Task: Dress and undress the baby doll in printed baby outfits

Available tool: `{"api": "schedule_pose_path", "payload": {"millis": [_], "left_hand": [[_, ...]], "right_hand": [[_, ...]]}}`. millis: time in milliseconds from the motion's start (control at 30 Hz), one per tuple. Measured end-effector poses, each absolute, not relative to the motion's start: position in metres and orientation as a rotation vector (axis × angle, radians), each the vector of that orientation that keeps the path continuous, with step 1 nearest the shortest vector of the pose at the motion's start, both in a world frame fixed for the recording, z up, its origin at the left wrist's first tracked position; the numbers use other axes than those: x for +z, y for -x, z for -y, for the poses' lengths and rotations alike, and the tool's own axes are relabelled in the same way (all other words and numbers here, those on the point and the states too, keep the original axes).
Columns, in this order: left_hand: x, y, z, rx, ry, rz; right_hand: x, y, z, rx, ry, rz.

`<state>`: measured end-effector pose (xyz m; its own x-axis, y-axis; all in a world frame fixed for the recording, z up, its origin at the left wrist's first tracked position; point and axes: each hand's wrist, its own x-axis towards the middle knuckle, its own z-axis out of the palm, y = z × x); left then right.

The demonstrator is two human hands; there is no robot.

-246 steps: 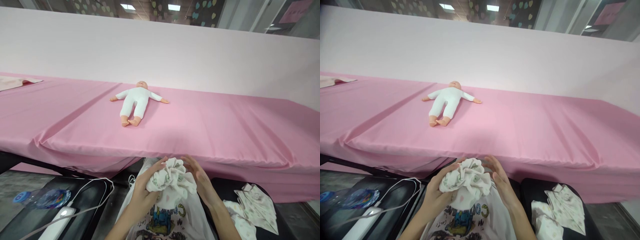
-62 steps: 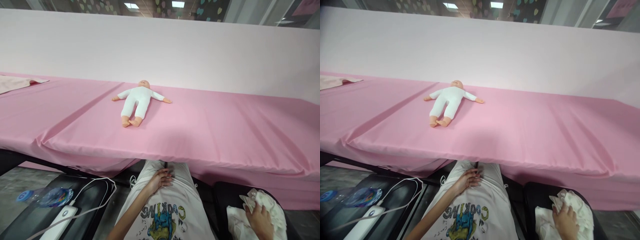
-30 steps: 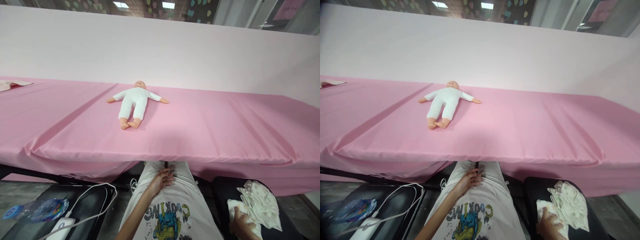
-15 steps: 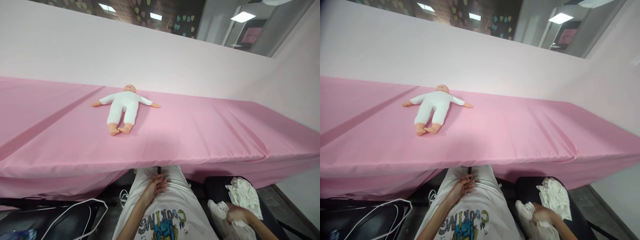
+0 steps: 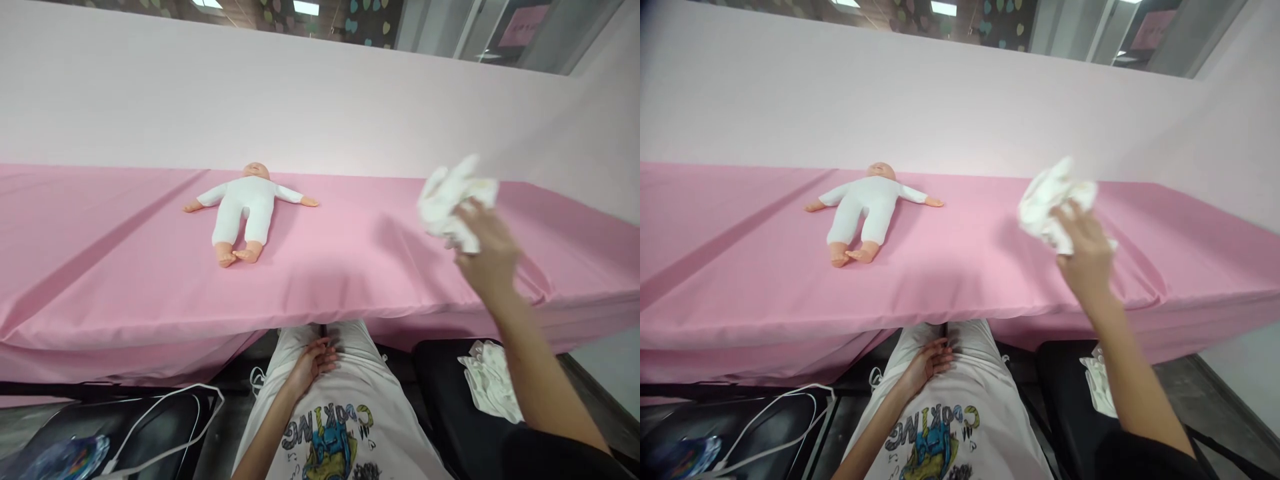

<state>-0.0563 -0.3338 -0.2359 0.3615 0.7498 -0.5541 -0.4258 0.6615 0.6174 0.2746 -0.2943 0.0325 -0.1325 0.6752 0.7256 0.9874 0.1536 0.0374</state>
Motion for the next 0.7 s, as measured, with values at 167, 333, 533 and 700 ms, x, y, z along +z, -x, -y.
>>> {"api": "schedule_pose_path", "payload": {"millis": [167,333,533,700], "left_hand": [[-0.243,0.059,0.336,0.801,-0.408,-0.89],[-0.249,0.057,0.334,0.885,-0.464,-0.925],[-0.255,0.091,0.311,1.263,-0.96,-1.401],[-0.27,0.135,0.284,1.024,-0.97,-1.692]], "right_hand": [[-0.045,-0.222,0.271,-0.331,1.654,2.215],[-0.084,-0.166,0.338,-0.208,1.383,1.947],[-0.174,-0.091,0.383,0.508,1.216,2.142],[-0.224,-0.076,0.363,1.0,1.471,1.977]]}}
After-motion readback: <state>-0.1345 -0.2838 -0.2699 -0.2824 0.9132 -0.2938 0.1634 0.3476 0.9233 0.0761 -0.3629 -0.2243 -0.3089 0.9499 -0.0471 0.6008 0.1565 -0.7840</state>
